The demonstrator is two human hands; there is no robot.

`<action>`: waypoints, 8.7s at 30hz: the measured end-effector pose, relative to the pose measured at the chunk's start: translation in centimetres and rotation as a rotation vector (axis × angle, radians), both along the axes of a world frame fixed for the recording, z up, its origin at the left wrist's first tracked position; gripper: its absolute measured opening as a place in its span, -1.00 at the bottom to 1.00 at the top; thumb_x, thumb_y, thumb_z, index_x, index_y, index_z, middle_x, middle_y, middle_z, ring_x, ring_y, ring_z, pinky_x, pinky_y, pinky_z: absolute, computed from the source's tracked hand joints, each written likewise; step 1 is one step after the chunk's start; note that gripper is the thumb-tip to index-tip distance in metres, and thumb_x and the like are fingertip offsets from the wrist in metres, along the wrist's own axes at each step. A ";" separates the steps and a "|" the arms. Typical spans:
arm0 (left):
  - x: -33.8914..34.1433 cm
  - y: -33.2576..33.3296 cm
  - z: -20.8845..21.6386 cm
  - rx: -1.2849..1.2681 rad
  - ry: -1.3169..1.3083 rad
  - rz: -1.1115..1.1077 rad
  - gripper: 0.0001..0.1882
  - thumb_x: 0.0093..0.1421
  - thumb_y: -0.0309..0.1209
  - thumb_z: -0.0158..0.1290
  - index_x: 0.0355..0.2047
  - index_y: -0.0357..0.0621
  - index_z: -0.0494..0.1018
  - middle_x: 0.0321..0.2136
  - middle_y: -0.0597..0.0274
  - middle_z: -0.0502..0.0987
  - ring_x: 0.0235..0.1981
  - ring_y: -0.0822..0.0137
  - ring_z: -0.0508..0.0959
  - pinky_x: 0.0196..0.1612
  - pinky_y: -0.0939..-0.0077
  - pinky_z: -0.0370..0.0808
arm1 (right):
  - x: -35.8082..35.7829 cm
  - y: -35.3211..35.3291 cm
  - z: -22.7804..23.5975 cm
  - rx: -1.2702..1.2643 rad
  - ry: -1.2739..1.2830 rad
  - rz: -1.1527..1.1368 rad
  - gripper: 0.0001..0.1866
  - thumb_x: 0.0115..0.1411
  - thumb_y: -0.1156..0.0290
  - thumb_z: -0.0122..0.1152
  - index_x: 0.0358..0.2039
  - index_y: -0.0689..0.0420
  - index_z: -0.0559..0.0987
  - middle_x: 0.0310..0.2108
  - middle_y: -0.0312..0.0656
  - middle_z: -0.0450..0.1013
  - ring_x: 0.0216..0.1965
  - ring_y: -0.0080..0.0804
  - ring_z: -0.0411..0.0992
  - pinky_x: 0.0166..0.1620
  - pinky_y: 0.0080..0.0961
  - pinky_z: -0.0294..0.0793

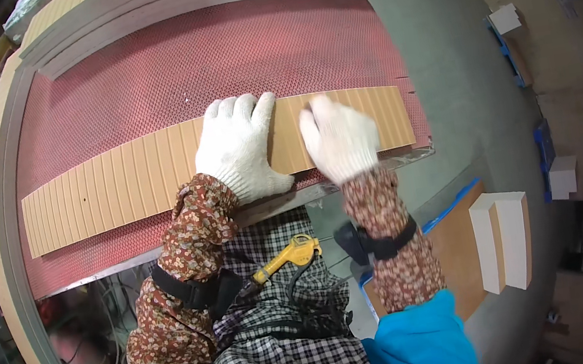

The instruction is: Sanding the surfaces and edges of a wooden board using sandpaper in a workshop environment.

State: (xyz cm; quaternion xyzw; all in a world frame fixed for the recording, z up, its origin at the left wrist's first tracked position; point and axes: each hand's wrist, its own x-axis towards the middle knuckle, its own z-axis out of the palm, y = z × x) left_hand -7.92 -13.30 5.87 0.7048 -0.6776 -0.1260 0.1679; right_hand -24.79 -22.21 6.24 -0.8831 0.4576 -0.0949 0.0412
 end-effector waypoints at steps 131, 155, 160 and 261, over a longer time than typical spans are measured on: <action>-5.3 -9.1 -9.1 -0.422 -0.122 0.374 -0.61 0.19 -0.09 0.12 -0.19 -0.10 0.70 -0.11 0.16 0.67 0.13 0.07 0.54 0.43 -0.13 0.21 | 1.9 -2.6 -4.5 -0.209 -0.386 0.028 -0.54 0.48 0.06 0.08 -0.24 0.29 0.51 -0.27 0.25 0.49 -0.23 0.27 0.46 -0.17 0.02 0.44; -4.4 -4.6 -6.3 -0.290 -0.002 0.237 -0.39 -0.02 0.02 0.26 -0.08 -0.18 0.66 -0.01 -0.05 0.62 0.19 -0.05 0.50 0.47 -0.18 0.15 | -0.3 -6.5 -8.0 -0.043 -0.382 -0.093 -0.34 0.53 -0.07 0.00 0.15 0.39 0.53 0.09 0.33 0.55 0.08 0.27 0.50 0.13 -0.08 0.47; -2.5 -1.8 -3.7 -0.196 -0.052 0.093 -0.19 -0.25 0.06 0.35 -0.03 -0.24 0.61 0.01 -0.08 0.59 0.21 -0.07 0.48 0.46 -0.18 0.16 | 0.5 -4.9 -7.5 -0.006 -0.419 -0.088 -0.37 0.54 -0.03 0.00 0.12 0.41 0.54 0.05 0.33 0.56 0.05 0.27 0.51 0.11 -0.09 0.47; -5.7 -9.2 -7.4 -0.184 -0.270 0.470 -0.47 0.38 -0.09 -0.08 0.11 -0.17 0.65 0.21 -0.06 0.58 0.36 -0.14 0.43 0.52 -0.54 -0.04 | 0.5 -7.9 -6.3 -0.864 -0.041 0.385 -0.69 0.48 0.21 0.08 -0.32 0.19 0.53 -0.34 0.11 0.51 -0.29 0.17 0.48 -0.20 0.03 0.53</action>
